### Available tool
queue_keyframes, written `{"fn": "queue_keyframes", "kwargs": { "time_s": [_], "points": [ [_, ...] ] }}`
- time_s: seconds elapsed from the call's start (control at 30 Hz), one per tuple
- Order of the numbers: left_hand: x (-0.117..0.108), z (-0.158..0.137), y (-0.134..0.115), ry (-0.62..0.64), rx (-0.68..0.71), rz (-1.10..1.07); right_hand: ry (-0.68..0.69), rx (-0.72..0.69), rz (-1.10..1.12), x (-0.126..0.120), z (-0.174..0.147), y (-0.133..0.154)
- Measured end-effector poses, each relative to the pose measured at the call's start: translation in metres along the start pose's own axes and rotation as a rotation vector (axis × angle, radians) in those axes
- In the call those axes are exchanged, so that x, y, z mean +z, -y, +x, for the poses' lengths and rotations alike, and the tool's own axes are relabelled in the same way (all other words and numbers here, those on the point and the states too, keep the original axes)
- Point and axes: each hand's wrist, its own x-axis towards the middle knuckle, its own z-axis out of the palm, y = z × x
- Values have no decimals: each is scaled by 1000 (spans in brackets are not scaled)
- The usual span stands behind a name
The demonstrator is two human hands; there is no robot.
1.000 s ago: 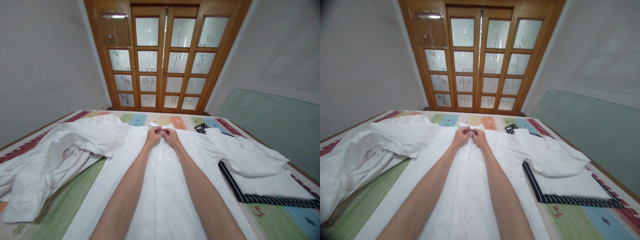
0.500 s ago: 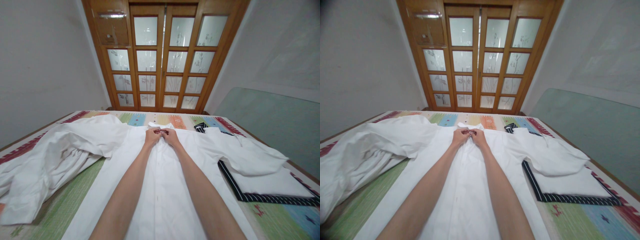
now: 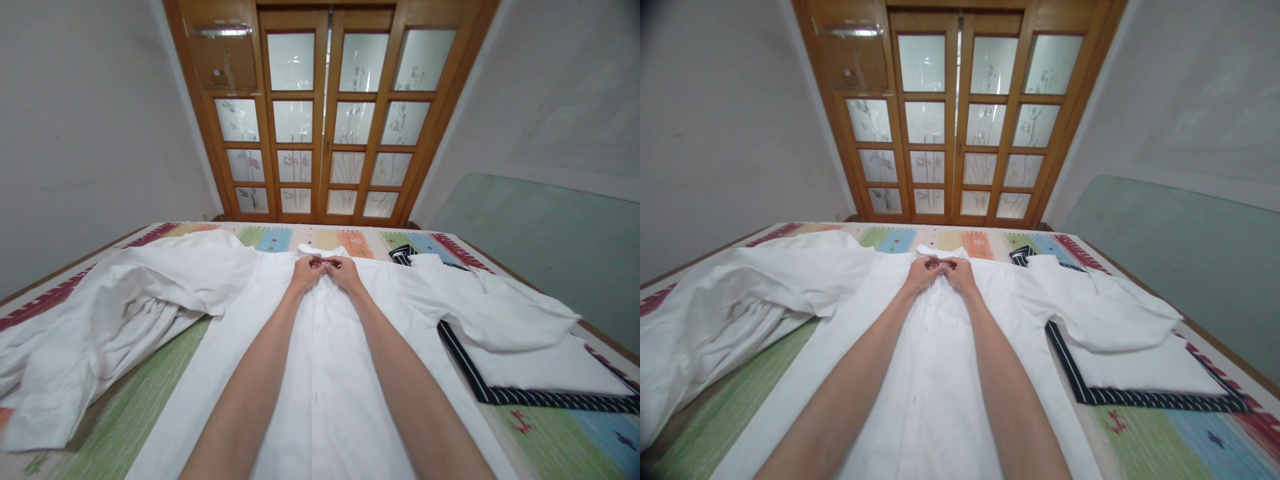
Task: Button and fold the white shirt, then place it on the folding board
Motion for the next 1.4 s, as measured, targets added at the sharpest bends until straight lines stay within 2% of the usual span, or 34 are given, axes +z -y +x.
{"fn": "queue_keyframes", "kwargs": {
  "time_s": [0.43, 0.7, 0.9, 1.13, 1.4],
  "points": [
    [2, -2, -6, -48, -5, 72, -39, -53, -88, 2, -3, 2],
    [3, -2, -5, -64, 14, 168, -48, -38, -65, 3, -1, -2],
    [4, -2, -2, -22, 51, 119, -52, -29, -85, 1, -1, 0],
    [5, -3, -2, -49, 79, 46, -60, -20, -84, 3, 1, 1],
    [3, -2, -5, -65, -3, -10, -56, -57, -115, 3, -1, 4]
  ]
}}
